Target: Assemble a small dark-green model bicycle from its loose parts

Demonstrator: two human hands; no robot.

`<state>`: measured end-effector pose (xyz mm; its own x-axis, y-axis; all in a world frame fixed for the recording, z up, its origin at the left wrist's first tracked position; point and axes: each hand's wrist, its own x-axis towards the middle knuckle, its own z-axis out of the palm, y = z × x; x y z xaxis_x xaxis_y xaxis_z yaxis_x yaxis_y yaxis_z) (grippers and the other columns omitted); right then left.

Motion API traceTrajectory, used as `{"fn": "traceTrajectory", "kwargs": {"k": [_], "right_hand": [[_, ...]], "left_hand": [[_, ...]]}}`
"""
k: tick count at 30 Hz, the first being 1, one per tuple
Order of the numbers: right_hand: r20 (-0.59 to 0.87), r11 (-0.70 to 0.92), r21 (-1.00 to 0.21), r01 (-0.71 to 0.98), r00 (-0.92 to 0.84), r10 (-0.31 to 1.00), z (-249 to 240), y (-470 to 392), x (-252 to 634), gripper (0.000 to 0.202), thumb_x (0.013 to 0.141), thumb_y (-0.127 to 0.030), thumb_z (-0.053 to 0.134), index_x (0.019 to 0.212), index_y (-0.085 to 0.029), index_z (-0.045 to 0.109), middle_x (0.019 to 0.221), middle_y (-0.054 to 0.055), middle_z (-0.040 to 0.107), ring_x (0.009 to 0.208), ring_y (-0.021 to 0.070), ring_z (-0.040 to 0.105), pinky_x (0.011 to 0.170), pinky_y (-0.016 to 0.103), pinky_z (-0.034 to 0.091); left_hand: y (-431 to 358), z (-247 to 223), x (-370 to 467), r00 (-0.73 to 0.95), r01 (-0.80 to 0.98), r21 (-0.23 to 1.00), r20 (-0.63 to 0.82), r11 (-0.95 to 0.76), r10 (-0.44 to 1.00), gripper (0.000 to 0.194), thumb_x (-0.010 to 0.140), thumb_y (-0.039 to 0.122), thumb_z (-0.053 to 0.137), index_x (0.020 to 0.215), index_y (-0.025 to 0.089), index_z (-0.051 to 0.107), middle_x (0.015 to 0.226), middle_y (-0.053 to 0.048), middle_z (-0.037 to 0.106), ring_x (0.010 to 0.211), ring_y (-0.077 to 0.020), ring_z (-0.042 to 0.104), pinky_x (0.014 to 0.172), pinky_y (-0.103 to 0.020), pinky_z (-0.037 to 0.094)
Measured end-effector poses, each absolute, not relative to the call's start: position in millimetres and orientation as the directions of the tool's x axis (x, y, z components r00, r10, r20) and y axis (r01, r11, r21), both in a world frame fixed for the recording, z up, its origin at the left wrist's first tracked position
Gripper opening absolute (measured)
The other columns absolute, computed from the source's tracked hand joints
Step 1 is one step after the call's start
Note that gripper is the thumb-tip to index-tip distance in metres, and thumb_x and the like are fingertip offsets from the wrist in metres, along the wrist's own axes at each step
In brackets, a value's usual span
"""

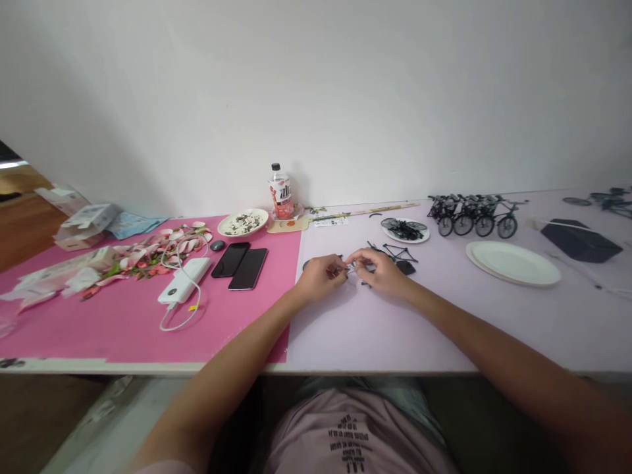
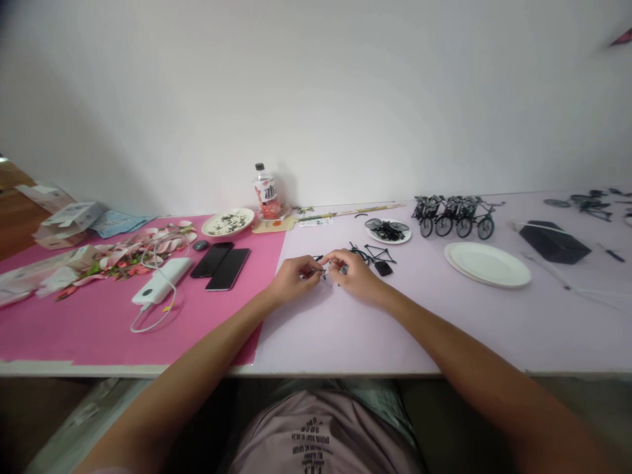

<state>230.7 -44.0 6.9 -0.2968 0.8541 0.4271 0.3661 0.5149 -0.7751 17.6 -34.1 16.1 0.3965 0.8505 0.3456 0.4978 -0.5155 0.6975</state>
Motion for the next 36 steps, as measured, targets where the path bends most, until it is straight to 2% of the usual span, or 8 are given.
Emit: {"fn": "traceTrajectory", "kwargs": {"k": [8,15,36], "right_hand": [[0.42,0.511,-0.767,0.388,-0.298,0.857,5.7,-43.0,231.4,0.022,0.089,-0.025,0.06,0.104,-0.024,0.076,0.089,0.003,0.065,0.083,0.0196,0.061,0.077,0.032,0.05],[0.425,0.522,-0.747,0.411,-0.308,0.851,5.6,-41.9,230.4,0.018,0.092,-0.029,0.062,0.103,-0.024,0.076,0.101,0.006,0.072,0.092,0.0217,0.064,0.086,0.036,0.052],[0.389,0.519,-0.722,0.458,-0.351,0.852,6.0,-40.0,229.5,0.017,0.091,-0.03,0.063,0.101,-0.023,0.074,0.1,0.006,0.073,0.087,0.0205,0.063,0.083,0.035,0.052]], "left_hand": [[-33.1,14.2,16.9,0.408,0.492,0.699,0.342,-0.519,0.847,0.014,0.081,0.021,0.066,0.09,0.017,0.076,0.078,-0.002,0.074,0.067,-0.0129,0.061,0.066,-0.023,0.045],[-32.4,13.1,16.9,0.423,0.491,0.698,0.333,-0.522,0.843,0.014,0.08,0.019,0.065,0.088,0.018,0.075,0.076,0.0,0.073,0.065,-0.012,0.059,0.064,-0.022,0.044],[-32.9,13.5,16.1,0.451,0.527,0.675,0.293,-0.517,0.843,0.014,0.08,0.02,0.064,0.089,0.018,0.076,0.074,0.001,0.072,0.065,-0.012,0.059,0.065,-0.023,0.043]]}}
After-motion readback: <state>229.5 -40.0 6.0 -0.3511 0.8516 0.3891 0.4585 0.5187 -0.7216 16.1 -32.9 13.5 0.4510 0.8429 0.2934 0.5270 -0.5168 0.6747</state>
